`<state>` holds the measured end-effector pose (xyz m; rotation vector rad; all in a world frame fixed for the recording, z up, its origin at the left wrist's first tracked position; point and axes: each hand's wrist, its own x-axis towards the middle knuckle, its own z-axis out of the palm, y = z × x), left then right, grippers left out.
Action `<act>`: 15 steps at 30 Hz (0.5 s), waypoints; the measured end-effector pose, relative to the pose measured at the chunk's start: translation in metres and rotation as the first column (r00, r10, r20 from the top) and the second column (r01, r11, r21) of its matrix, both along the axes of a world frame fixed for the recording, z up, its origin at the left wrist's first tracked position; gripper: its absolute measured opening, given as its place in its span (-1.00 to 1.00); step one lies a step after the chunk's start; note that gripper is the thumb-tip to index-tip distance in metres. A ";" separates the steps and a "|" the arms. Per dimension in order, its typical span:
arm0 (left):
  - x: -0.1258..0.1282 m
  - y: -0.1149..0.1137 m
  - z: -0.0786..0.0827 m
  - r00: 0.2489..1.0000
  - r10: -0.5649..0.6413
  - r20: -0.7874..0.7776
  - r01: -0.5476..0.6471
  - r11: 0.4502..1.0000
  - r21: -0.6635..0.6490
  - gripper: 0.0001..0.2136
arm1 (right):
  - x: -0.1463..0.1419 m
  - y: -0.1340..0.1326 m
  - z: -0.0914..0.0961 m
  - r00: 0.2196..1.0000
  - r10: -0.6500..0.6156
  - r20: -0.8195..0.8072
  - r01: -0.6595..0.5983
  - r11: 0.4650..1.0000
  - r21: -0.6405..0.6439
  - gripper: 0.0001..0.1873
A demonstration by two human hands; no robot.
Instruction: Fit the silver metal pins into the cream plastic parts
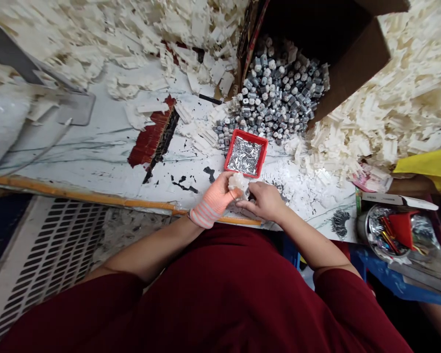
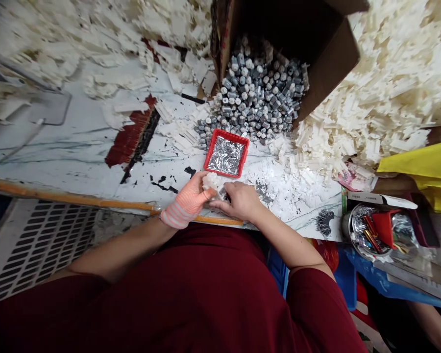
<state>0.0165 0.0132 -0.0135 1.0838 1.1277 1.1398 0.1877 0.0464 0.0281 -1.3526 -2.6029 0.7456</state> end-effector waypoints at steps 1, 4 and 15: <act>0.000 -0.001 -0.001 0.999 0.015 0.043 -0.014 1.000 -0.013 -0.58 | -0.002 -0.002 -0.002 0.999 0.007 0.037 -0.007 1.000 0.020 -0.48; 0.000 -0.003 0.001 0.992 0.008 0.129 0.002 0.997 -0.076 -0.54 | -0.005 -0.008 -0.006 1.000 0.010 0.030 -0.012 0.998 0.060 -0.51; -0.002 -0.005 0.021 0.852 -0.042 0.523 0.161 0.969 -0.185 -0.58 | -0.012 -0.010 0.006 0.894 0.006 -0.447 0.153 0.936 0.317 -0.57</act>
